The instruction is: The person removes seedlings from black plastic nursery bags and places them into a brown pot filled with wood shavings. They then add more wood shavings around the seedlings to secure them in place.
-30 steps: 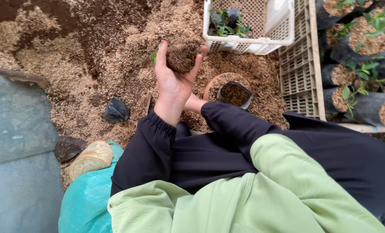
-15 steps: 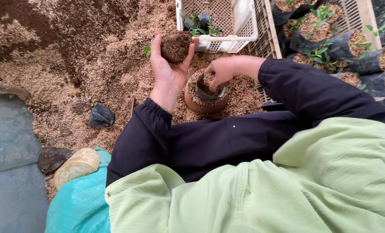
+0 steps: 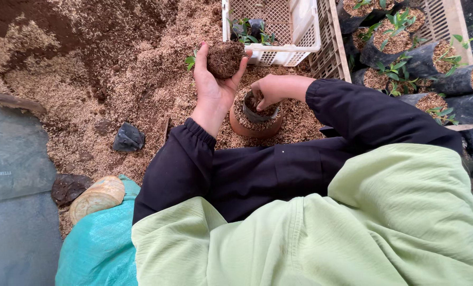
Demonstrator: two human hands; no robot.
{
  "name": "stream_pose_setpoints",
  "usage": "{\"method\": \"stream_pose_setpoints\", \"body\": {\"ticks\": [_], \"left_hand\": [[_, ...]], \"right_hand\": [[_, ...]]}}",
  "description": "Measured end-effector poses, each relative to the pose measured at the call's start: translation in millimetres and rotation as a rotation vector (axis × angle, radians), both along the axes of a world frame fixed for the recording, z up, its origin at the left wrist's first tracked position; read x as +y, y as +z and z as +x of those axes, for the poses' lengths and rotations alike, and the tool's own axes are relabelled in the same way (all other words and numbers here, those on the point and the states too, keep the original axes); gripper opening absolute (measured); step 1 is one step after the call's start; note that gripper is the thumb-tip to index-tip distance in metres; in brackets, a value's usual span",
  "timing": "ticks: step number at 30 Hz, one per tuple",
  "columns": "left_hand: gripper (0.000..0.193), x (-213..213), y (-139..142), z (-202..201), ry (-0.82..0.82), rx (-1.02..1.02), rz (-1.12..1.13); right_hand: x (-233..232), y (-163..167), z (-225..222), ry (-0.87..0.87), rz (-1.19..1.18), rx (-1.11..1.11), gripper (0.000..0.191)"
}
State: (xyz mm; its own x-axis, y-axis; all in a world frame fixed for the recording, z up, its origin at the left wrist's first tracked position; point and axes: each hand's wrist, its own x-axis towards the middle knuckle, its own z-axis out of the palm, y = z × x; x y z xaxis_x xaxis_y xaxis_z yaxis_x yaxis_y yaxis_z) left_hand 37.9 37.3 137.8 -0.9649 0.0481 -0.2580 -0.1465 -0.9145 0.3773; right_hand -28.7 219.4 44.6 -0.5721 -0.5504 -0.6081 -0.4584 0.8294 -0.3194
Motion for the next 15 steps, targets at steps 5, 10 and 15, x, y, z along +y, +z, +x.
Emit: {"method": "stream_pose_setpoints", "body": {"ticks": [5,10,15], "left_hand": [[0.057,-2,-6,-4,-0.006,0.035,-0.021],[0.054,-3,-9,-9,-0.012,0.04,-0.032],[0.054,-4,-10,-11,-0.001,0.015,-0.038]], "right_hand": [[-1,0,-9,0.058,-0.002,0.073,0.044],[-3,2,-17,-0.005,-0.036,0.026,0.047],[-3,-7,-16,0.226,-0.093,0.113,0.027]]}}
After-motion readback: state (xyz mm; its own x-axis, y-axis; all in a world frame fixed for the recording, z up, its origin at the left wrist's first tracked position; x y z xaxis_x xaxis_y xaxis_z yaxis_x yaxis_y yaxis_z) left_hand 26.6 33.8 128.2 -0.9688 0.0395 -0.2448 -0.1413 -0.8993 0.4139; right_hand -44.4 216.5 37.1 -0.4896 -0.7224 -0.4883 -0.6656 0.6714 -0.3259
